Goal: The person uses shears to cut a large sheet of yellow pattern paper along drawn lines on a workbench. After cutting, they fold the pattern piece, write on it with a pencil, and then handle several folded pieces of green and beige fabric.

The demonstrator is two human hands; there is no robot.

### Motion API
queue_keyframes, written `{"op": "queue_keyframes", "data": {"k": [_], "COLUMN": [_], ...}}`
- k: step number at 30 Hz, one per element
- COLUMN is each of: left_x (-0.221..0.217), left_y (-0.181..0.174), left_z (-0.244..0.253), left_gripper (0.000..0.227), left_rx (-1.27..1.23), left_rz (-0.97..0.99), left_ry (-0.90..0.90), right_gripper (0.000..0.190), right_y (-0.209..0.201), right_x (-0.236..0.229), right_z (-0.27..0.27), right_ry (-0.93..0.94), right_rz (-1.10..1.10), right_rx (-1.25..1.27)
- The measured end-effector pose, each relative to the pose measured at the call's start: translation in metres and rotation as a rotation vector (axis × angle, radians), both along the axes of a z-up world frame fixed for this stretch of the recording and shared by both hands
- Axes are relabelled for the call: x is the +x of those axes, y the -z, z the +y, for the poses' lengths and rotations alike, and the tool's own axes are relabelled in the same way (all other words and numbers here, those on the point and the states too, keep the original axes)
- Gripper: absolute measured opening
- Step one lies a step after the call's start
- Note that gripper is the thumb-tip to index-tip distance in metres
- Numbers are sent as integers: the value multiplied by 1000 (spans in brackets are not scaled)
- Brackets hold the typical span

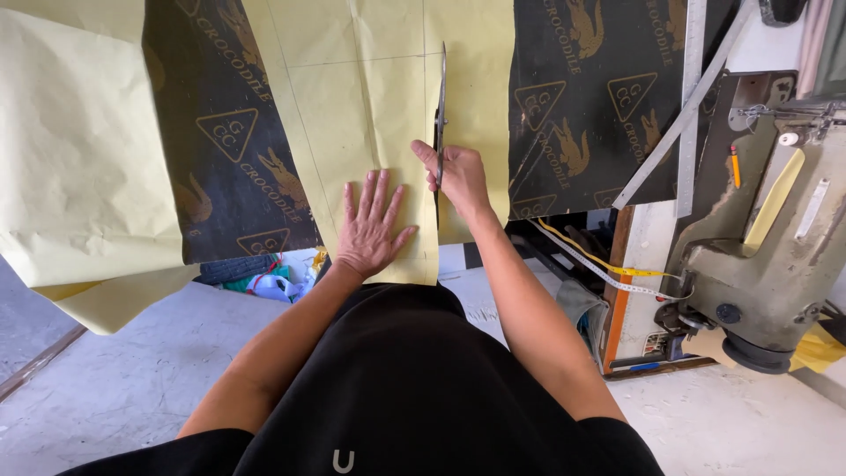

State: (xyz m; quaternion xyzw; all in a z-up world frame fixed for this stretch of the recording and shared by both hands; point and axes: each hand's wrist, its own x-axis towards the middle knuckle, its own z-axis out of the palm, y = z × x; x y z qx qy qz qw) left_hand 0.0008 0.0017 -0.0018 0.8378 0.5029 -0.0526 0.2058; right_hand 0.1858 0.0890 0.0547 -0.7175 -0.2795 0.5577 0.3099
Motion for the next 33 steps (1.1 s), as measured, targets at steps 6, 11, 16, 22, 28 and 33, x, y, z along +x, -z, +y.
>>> {"op": "queue_keyframes", "data": {"k": [6, 11, 16, 22, 28, 33], "left_x": [-1, -6, -14, -34, -28, -43], "left_y": [1, 6, 37, 11, -10, 3], "left_z": [-3, -17, -52, -104, -67, -66], "left_gripper": [86, 98, 86, 69, 59, 82], "left_rx": [23, 100, 241, 337, 401, 372], "left_rz": [-5, -65, -106, -201, -324, -126], "left_ry": [-7, 18, 49, 199, 41, 84], "right_gripper": [49, 47, 46, 50, 50, 52], "right_y": [16, 11, -11, -10, -23, -25], "right_x": [3, 2, 0, -1, -2, 4], "right_z": [1, -3, -29, -104, -146, -156], "right_ry": [12, -2, -23, -97, -106, -186], "right_rz": [-37, -47, -38, -47, -9, -63], "right_rx": [15, 13, 5, -16, -76, -100]}}
